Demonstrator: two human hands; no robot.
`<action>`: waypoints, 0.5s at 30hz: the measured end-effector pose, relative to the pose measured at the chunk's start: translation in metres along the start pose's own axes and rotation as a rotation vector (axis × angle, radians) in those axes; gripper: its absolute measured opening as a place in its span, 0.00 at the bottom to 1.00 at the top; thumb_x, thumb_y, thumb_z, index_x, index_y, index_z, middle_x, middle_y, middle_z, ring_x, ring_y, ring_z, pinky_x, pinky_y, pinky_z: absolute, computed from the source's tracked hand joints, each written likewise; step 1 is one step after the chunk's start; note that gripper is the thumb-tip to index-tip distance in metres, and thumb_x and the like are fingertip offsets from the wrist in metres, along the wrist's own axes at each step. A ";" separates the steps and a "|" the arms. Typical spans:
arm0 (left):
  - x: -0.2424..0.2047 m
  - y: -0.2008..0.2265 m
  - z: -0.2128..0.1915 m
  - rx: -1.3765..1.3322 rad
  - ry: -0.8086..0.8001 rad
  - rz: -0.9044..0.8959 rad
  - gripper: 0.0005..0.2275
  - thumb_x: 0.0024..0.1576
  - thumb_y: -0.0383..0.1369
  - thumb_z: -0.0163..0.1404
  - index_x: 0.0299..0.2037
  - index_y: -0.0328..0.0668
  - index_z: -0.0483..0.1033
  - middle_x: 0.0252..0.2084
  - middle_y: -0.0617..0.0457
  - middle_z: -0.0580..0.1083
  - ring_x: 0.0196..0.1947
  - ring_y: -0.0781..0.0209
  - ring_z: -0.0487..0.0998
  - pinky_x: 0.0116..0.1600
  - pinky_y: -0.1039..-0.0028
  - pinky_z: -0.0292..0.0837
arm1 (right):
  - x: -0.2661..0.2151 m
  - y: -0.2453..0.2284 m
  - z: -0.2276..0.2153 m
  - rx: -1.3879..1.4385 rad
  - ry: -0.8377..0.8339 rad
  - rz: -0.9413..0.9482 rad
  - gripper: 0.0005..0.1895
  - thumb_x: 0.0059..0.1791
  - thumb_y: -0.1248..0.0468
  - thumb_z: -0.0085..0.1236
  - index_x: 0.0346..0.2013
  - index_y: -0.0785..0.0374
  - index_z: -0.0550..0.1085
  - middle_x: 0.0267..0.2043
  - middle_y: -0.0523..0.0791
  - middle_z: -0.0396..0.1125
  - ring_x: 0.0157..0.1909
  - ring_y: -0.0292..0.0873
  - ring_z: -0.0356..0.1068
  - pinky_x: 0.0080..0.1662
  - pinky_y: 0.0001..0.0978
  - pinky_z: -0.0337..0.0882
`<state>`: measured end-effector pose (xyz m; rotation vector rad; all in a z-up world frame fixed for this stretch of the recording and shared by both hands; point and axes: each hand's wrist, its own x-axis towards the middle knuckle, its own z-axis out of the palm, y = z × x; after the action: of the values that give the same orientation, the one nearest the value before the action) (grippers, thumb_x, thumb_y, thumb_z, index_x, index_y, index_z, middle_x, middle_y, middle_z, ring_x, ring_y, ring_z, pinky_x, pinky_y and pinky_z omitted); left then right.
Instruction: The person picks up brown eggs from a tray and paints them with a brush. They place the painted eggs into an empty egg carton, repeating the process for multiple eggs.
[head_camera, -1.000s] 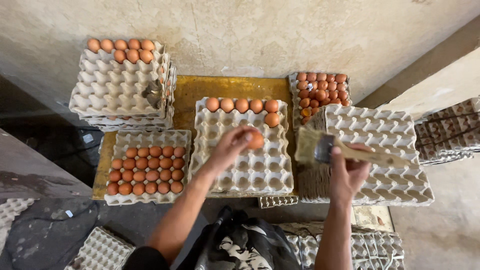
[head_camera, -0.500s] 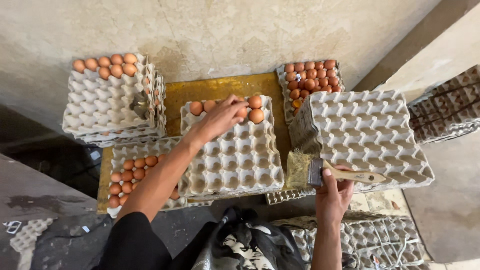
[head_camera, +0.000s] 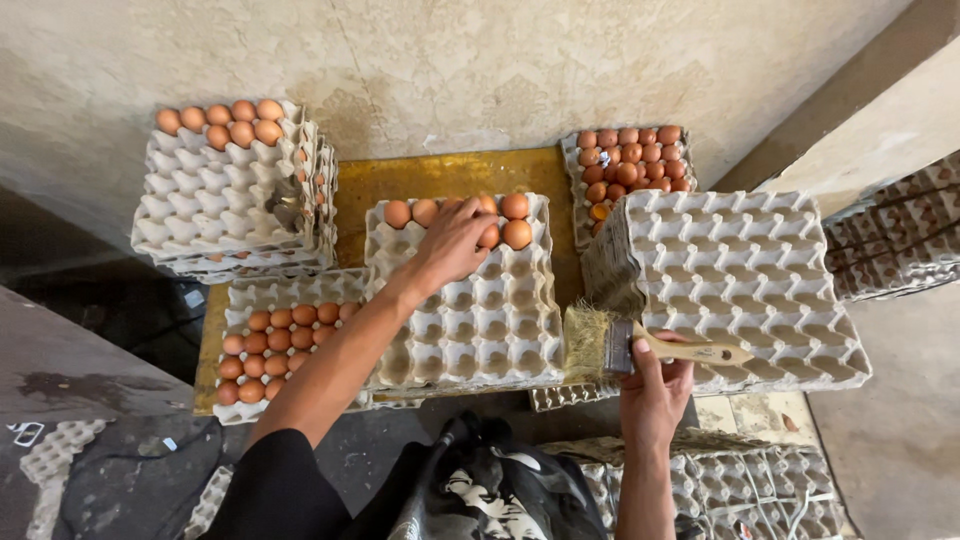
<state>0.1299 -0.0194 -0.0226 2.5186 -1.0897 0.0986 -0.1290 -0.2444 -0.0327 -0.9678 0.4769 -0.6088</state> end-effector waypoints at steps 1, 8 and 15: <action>0.000 0.000 0.000 -0.003 0.003 -0.003 0.06 0.50 0.23 0.53 0.33 0.44 0.70 0.41 0.49 0.67 0.39 0.41 0.69 0.52 0.54 0.63 | 0.000 0.000 0.002 -0.004 -0.004 0.000 0.15 0.51 0.67 0.61 0.50 0.60 0.68 0.43 0.45 0.70 0.41 0.38 0.73 0.35 0.22 0.74; -0.003 0.000 0.010 -0.001 0.091 -0.019 0.08 0.48 0.22 0.55 0.38 0.37 0.74 0.46 0.48 0.70 0.44 0.41 0.69 0.55 0.54 0.65 | 0.000 0.000 0.007 -0.056 -0.024 0.006 0.14 0.51 0.66 0.60 0.49 0.58 0.68 0.40 0.43 0.69 0.38 0.36 0.70 0.29 0.23 0.69; -0.004 0.006 0.002 -0.091 0.018 -0.068 0.07 0.49 0.19 0.53 0.36 0.38 0.75 0.47 0.45 0.66 0.45 0.39 0.69 0.50 0.53 0.65 | 0.004 0.000 0.019 -0.061 -0.044 0.036 0.13 0.51 0.67 0.60 0.49 0.60 0.68 0.41 0.45 0.69 0.40 0.37 0.70 0.36 0.25 0.71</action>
<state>0.1225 -0.0211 -0.0236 2.4655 -0.9782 0.0510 -0.1144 -0.2355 -0.0239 -1.0266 0.4745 -0.5422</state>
